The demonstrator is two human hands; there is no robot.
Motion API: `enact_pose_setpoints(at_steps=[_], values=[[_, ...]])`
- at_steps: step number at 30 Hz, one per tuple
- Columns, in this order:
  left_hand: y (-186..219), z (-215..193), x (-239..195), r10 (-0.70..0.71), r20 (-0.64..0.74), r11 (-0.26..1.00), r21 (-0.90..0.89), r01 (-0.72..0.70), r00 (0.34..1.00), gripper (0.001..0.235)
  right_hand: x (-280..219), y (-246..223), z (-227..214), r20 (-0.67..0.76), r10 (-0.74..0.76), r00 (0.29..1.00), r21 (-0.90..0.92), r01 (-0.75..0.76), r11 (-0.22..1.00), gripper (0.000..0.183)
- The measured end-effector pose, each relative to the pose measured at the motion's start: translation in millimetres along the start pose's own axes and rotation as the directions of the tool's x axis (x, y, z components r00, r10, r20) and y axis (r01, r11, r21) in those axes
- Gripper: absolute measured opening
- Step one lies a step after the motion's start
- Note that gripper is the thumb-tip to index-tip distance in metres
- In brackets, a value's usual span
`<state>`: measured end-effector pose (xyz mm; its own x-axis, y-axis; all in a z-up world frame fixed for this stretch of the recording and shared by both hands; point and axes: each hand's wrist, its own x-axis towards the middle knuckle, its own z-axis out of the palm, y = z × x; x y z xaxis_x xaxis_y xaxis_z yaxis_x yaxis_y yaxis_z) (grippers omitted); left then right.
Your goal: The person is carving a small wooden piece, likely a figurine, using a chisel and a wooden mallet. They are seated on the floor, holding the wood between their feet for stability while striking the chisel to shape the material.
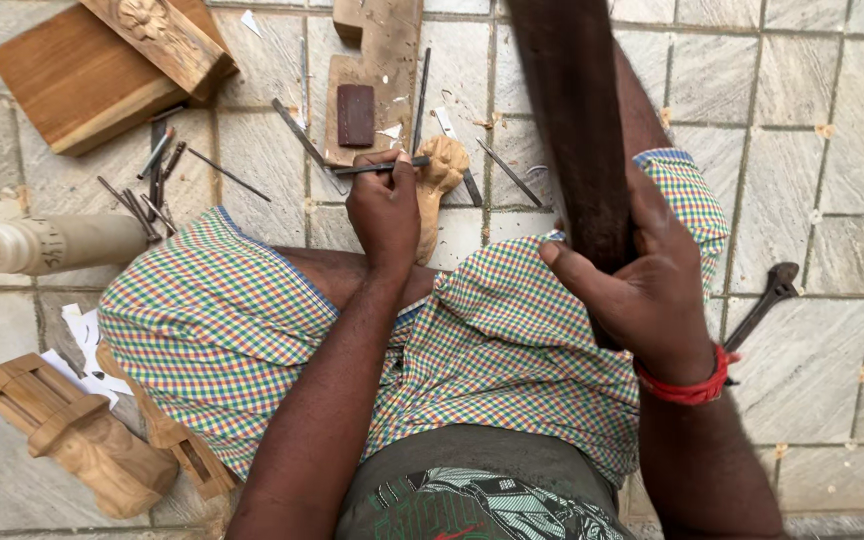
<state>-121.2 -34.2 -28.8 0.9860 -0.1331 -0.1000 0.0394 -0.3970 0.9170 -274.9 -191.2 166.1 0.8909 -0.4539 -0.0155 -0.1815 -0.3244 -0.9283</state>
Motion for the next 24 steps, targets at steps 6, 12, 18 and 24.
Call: enact_pose_setpoints(at_steps=[6,12,18,24], values=[[-6.1,1.0,2.6,0.024,0.035,0.992,0.121,-0.028,0.999,0.021,37.4,-26.5,-9.2,0.179,-0.326,0.928,-0.232,0.361,0.903,0.078],[-17.9,3.1,1.7,0.340,-0.031,0.902,0.292,-0.317,0.940,0.025,80.4,-36.1,4.9,0.387,-0.479,0.788,-0.536,0.615,0.579,0.062],[-19.1,8.4,5.5,0.347,-0.045,0.916,0.230,-0.328,0.937,0.027,112.7,-2.2,45.6,0.557,-0.473,0.682,-0.661,0.710,0.244,0.050],[-18.0,6.2,0.7,0.101,0.081,0.968,0.223,-0.116,0.992,0.035,103.7,0.3,30.4,0.489,-0.526,0.696,-0.632,0.698,0.337,0.044]])
